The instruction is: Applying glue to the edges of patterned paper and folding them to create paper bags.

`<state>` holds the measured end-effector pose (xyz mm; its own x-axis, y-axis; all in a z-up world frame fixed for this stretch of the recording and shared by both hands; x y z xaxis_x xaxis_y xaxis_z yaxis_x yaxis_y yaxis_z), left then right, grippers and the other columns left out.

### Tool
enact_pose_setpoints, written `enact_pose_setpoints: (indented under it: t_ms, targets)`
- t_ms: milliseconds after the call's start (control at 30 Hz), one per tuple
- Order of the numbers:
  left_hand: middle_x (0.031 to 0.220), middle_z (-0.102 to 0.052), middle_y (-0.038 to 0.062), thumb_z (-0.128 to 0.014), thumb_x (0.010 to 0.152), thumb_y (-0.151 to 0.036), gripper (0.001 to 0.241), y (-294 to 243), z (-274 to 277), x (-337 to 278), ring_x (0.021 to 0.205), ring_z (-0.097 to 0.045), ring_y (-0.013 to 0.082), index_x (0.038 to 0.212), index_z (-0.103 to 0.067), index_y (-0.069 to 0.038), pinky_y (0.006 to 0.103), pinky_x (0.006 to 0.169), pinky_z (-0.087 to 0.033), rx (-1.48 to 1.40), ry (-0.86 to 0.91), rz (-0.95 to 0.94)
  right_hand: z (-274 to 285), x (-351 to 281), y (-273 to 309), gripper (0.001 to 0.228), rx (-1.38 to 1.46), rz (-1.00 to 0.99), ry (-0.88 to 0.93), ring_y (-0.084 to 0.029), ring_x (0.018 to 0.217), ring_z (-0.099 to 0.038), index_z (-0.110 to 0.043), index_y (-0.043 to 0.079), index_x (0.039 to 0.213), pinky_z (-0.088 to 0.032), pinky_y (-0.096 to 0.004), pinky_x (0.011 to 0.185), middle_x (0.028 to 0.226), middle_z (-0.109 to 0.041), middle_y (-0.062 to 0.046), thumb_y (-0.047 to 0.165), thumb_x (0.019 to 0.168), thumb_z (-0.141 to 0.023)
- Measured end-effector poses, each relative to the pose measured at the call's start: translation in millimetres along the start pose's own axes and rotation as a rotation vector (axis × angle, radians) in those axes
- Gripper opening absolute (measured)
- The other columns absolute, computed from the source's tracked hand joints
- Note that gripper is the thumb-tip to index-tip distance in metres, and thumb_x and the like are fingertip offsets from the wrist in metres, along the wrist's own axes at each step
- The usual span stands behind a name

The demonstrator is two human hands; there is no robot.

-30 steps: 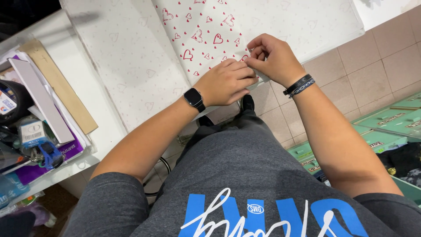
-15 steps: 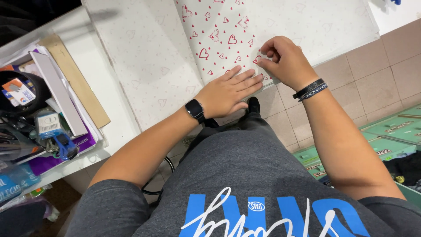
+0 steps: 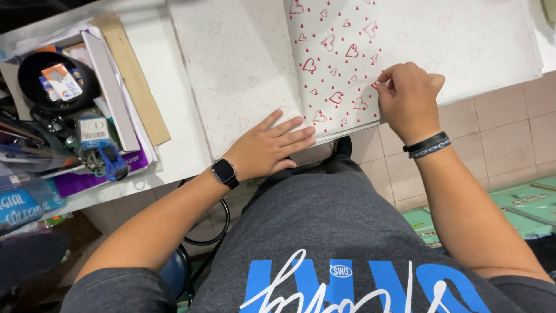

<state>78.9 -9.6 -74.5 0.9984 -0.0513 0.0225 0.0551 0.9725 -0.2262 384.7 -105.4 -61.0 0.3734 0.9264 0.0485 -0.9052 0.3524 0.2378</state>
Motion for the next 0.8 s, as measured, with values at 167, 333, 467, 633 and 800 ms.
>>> enact_pose_setpoints:
  t_ms: [167, 333, 467, 633, 800]
  targets:
    - [0.164, -0.039, -0.002, -0.039, 0.106, -0.058, 0.067, 4.5, 4.8, 0.2, 0.155, -0.028, 0.0203, 0.162, -0.031, -0.023, 0.0493, 0.129, -0.01, -0.131, -0.067, 0.06, -1.1, -18.1, 63.5, 0.023, 0.111, 0.252, -0.11, -0.021, 0.092, -0.061, -0.066, 0.016, 0.112, -0.032, -0.039, 0.091, 0.091, -0.057, 0.0, 0.032, 0.098, -0.076]
    - [0.155, -0.055, 0.002, -0.047, 0.105, -0.056, 0.077, 5.8, 13.2, 2.5, 0.149, -0.041, 0.0194, 0.164, -0.022, -0.012, 0.0469, 0.128, -0.015, -0.279, -0.139, 0.123, -2.9, -18.1, 104.3, 0.059, 0.167, 0.428, -0.065, -0.024, 0.091, -0.059, -0.068, 0.01, 0.114, -0.033, -0.039, 0.087, 0.096, -0.059, -0.007, 0.058, 0.084, -0.083]
    - [0.152, -0.058, 0.002, -0.049, 0.105, -0.058, 0.082, 6.5, 13.6, 2.2, 0.148, -0.044, 0.0194, 0.164, -0.02, -0.009, 0.0462, 0.128, -0.017, -0.291, -0.167, 0.138, -7.7, -10.8, 110.6, 0.067, 0.101, 0.378, 0.057, -0.024, 0.089, -0.058, -0.066, 0.015, 0.112, -0.032, -0.039, 0.083, 0.095, -0.057, -0.004, 0.065, 0.073, -0.087]
    - [0.149, -0.061, 0.005, -0.048, 0.105, -0.058, 0.082, 19.8, 16.7, 8.0, 0.148, -0.043, 0.0227, 0.165, -0.019, -0.01, 0.0472, 0.126, -0.02, -0.236, -0.196, 0.179, -4.6, -7.8, 113.2, 0.065, 0.07, 0.335, 0.13, -0.023, 0.09, -0.06, -0.067, 0.015, 0.111, -0.033, -0.038, 0.082, 0.095, -0.059, -0.003, 0.062, 0.072, -0.09]
    - [0.154, -0.057, 0.007, -0.041, 0.105, -0.068, 0.088, 52.1, 23.9, 21.9, 0.151, -0.039, 0.0283, 0.165, -0.015, -0.009, 0.0544, 0.126, -0.015, -0.16, -0.223, 0.317, -10.9, -11.5, 107.8, 0.061, 0.123, 0.352, 0.065, -0.02, 0.088, -0.058, -0.066, 0.018, 0.105, -0.032, -0.037, 0.082, 0.091, -0.057, 0.001, 0.063, 0.072, -0.09]
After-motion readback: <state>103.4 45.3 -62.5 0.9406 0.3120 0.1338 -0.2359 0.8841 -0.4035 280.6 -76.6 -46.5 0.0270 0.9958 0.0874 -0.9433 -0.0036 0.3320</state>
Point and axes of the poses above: each hand's wrist, its own x-axis towards the middle knuckle, its own z-axis out of the back of the hand, y = z × x, the point moved 4 cm from there along x, towards the middle knuckle
